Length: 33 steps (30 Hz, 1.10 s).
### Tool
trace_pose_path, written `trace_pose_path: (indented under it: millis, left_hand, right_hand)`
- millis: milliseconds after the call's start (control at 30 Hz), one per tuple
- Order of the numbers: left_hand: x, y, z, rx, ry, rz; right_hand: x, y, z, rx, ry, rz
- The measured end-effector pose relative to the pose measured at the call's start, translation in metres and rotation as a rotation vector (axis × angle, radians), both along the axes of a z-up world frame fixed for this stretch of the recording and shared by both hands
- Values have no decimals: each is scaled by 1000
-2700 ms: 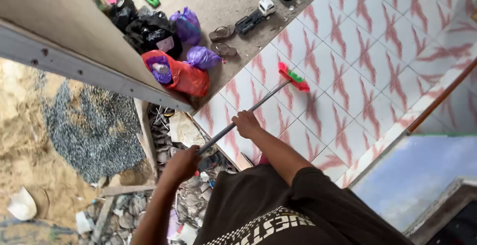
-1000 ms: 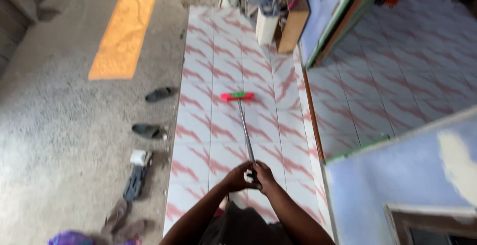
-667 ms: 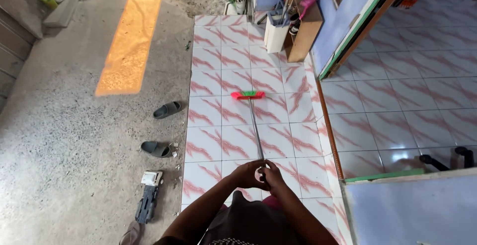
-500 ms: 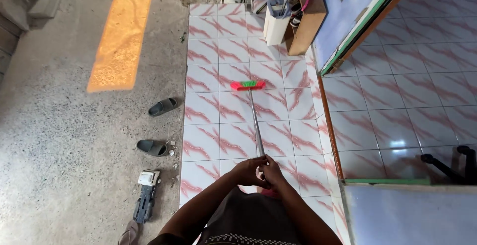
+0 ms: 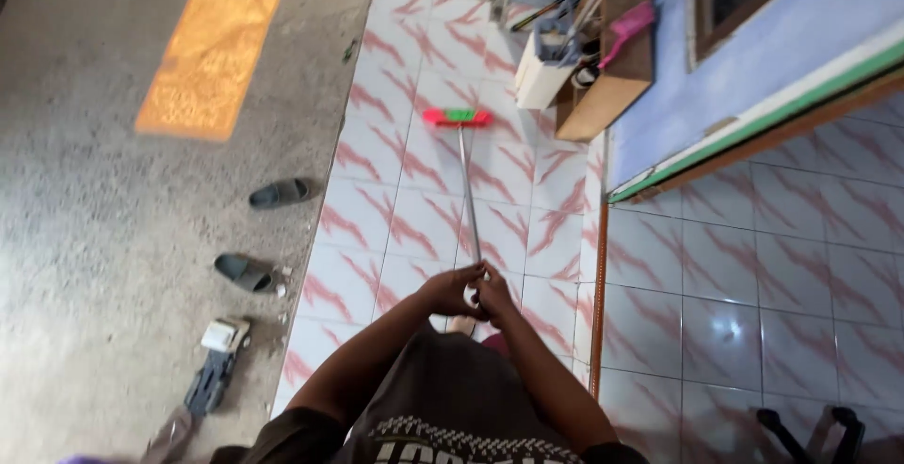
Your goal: The person sweeps a tiled floor in various rooms and outdoor areas using a broom, moving the broom head across the surface to collect debris.
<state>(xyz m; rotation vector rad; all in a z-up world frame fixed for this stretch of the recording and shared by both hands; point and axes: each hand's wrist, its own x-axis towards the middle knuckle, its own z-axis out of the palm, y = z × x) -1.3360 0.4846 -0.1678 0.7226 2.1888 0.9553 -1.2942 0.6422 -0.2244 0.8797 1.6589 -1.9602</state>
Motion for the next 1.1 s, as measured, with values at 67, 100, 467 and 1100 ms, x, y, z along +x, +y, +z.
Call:
trace_pose_path:
  millis: [67, 100, 467, 1100]
  left_hand:
    - [-29, 17, -2, 46, 14, 21]
    - [-45, 25, 0, 71, 25, 32]
    - [-267, 96, 5, -62, 26, -61]
    - [-649, 42, -78, 3, -164, 788]
  right_hand:
    - [-37, 22, -6, -17, -20, 15]
    - [-54, 30, -9, -10, -13, 33]
    - [-281, 113, -17, 147, -62, 186]
    - [-875, 293, 111, 715, 36, 1055]
